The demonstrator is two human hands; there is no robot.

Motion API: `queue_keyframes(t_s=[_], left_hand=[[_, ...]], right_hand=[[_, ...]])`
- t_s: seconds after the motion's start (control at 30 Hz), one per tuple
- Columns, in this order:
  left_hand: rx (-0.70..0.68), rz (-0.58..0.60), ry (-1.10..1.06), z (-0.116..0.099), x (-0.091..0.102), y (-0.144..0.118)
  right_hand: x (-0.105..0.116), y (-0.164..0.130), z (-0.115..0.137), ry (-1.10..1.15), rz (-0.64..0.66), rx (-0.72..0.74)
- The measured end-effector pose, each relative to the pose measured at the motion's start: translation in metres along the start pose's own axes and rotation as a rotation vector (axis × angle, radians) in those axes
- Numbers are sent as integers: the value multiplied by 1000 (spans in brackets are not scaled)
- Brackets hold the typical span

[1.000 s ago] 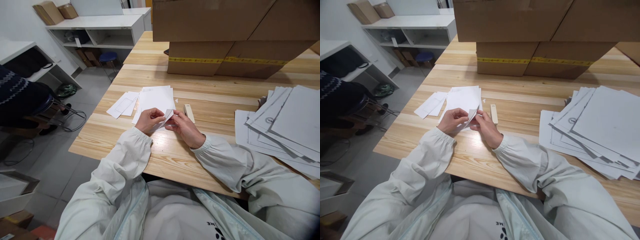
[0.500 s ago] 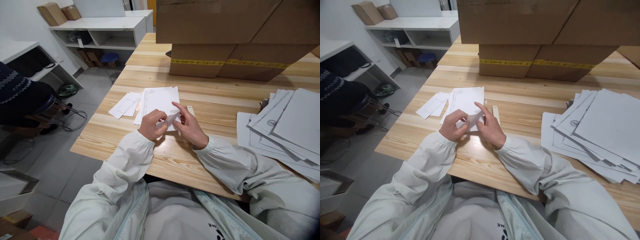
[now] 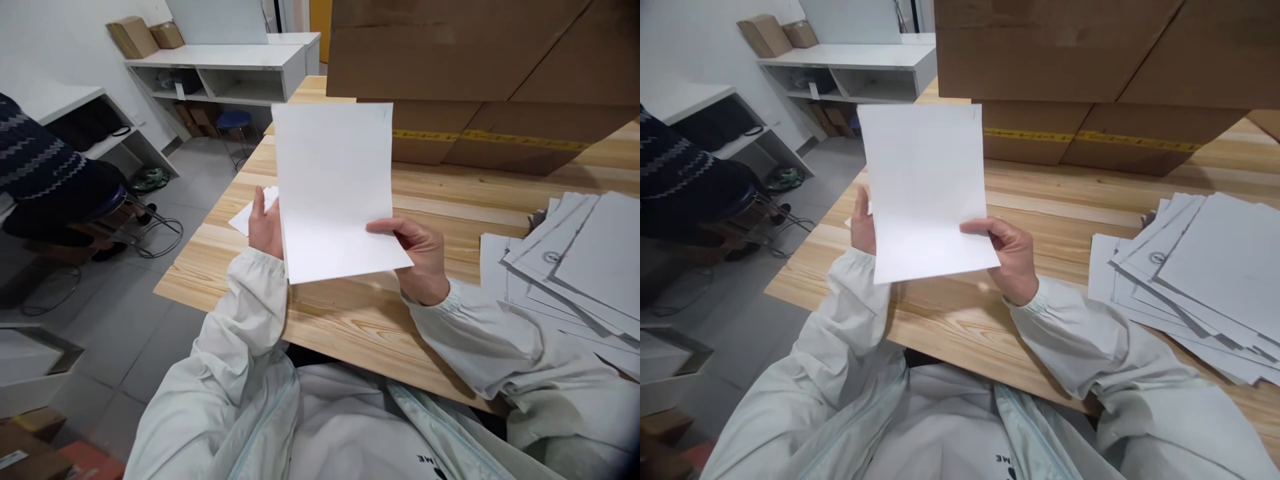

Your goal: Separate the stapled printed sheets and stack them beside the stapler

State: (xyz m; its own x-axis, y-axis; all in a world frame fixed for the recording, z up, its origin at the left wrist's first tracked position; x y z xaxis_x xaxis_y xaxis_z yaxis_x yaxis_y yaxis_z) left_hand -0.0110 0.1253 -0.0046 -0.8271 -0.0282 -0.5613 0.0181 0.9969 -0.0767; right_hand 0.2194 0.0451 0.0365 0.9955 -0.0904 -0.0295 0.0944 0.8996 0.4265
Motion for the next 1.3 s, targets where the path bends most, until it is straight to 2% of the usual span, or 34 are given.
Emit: queue_keyframes(t_s=[0.1, 0.17, 0.27, 0.4, 0.53, 0.6, 0.67, 0.73, 0.8, 0.9, 1.0, 1.1, 1.3], left_hand=[[84, 70, -74, 23, -21, -11], [181, 96, -90, 43, -31, -19], [332, 202, -29, 68, -44, -31], [324, 290, 63, 72, -50, -38], [410, 345, 57, 81, -58, -47], [472, 366, 35, 89, -61, -51], [507, 353, 23, 95, -59, -53], [528, 326, 31, 100, -54, -53], [561, 328, 62, 105, -51, -54], [600, 377, 112, 110, -52, -58], [625, 406, 142, 111, -53, -61], [662, 394, 170, 113, -50, -64], [672, 388, 181, 114, -46, -64]], right_hand=[[7, -22, -22, -60, 28, -114], [21, -40, -39, -110, -1, -216], [47, -64, -54, -166, -73, -340], [75, -79, -50, -117, -273, -386], [70, -78, -44, 71, -341, -415], [68, -74, -40, 118, -347, -401], [75, -66, -33, 79, -360, -347], [97, -57, -15, -43, -445, -213], [125, -51, 10, -169, -589, -37], [159, -49, 35, -185, -783, 104], [176, -44, 37, -74, -834, 104], [182, -42, 34, -8, -838, 80], [192, -48, 15, 31, -923, -80]])
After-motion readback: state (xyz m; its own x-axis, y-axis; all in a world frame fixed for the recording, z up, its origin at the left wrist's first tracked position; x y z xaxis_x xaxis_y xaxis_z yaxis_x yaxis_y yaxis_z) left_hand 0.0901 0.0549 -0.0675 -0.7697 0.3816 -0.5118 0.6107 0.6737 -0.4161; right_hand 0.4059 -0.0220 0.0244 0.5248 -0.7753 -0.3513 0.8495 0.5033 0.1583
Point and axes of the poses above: each hand's wrist, its own y-axis towards the middle knuckle, its own x-axis out of the back of the hand, z = x × y, the point moved 10 cm from there along y, towards the middle knuckle, and after that the axes turned 2 degrees about x, right-handed, at the moved point
